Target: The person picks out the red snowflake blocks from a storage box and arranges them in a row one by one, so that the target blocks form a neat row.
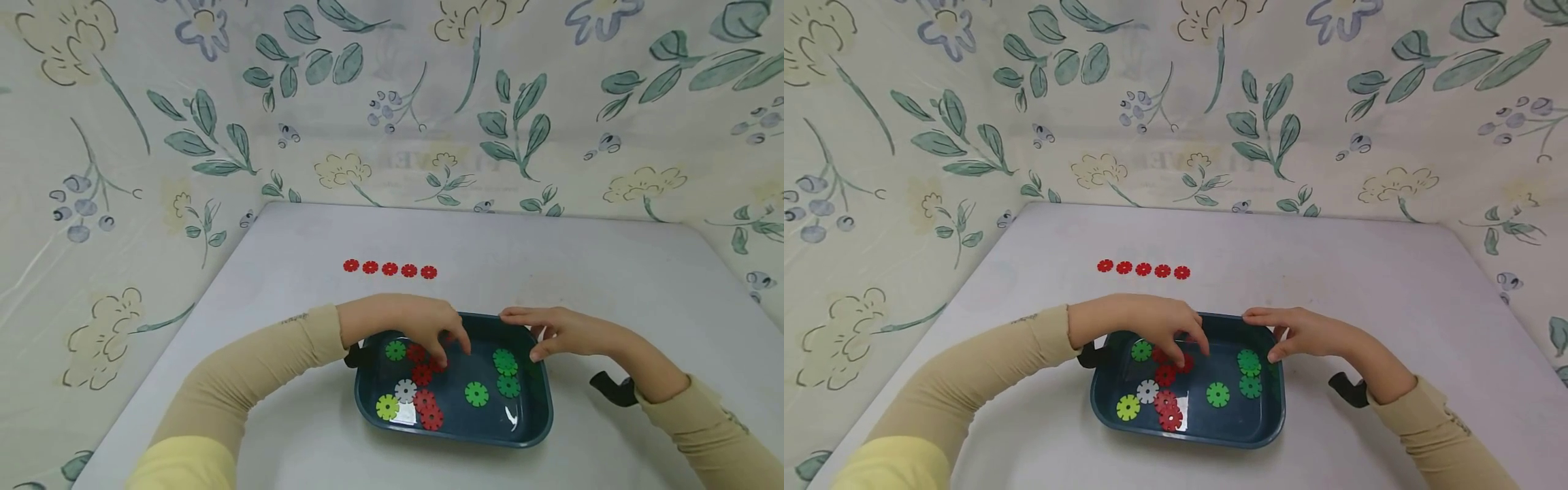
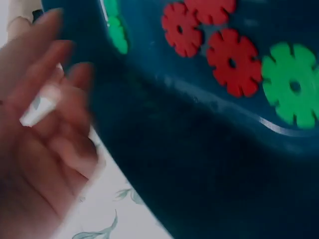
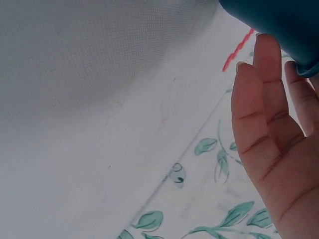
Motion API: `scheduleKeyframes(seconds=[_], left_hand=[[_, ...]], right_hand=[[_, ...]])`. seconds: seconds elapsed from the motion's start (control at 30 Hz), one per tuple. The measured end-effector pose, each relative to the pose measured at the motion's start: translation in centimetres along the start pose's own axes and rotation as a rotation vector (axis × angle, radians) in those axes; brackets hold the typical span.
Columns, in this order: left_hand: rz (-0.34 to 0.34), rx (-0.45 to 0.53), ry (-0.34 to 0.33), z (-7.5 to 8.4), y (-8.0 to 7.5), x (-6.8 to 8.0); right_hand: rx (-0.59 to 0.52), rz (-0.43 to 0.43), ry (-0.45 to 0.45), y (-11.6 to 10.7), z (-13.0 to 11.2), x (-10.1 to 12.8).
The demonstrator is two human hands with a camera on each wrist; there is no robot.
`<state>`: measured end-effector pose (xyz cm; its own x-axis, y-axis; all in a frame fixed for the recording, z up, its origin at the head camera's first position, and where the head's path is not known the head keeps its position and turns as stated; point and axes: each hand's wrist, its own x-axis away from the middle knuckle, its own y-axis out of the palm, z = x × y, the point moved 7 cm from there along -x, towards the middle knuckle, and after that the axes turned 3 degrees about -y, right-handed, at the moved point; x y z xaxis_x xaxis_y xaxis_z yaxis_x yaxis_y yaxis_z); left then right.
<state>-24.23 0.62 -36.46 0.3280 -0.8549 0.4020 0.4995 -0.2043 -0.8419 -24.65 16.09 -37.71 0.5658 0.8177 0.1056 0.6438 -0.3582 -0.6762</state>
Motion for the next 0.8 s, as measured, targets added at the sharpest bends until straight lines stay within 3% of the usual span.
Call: scheduleKeyframes(seconds=[0.13,0.4,0.67,0.8], left_hand=[[-0.057,-0.050,-0.134,-1.2,1.2,-0.4],[-0.137,-0.097,-0.235,-2.3,2.2,-1.2],[-0.176,-0.144,-0.243,-2.3,3.3,-2.2],[-0.197,-0.119,-0.191,-1.8,3.9,-2.5]], right_hand=[[0.010,0.001,0.005,0.0,0.0,-0.1],[0.017,-0.003,0.010,0.1,0.2,-0.1],[0.019,-0.005,0.013,0.1,0.2,0.0],[0.010,0.001,0.001,0.1,0.1,0.0]])
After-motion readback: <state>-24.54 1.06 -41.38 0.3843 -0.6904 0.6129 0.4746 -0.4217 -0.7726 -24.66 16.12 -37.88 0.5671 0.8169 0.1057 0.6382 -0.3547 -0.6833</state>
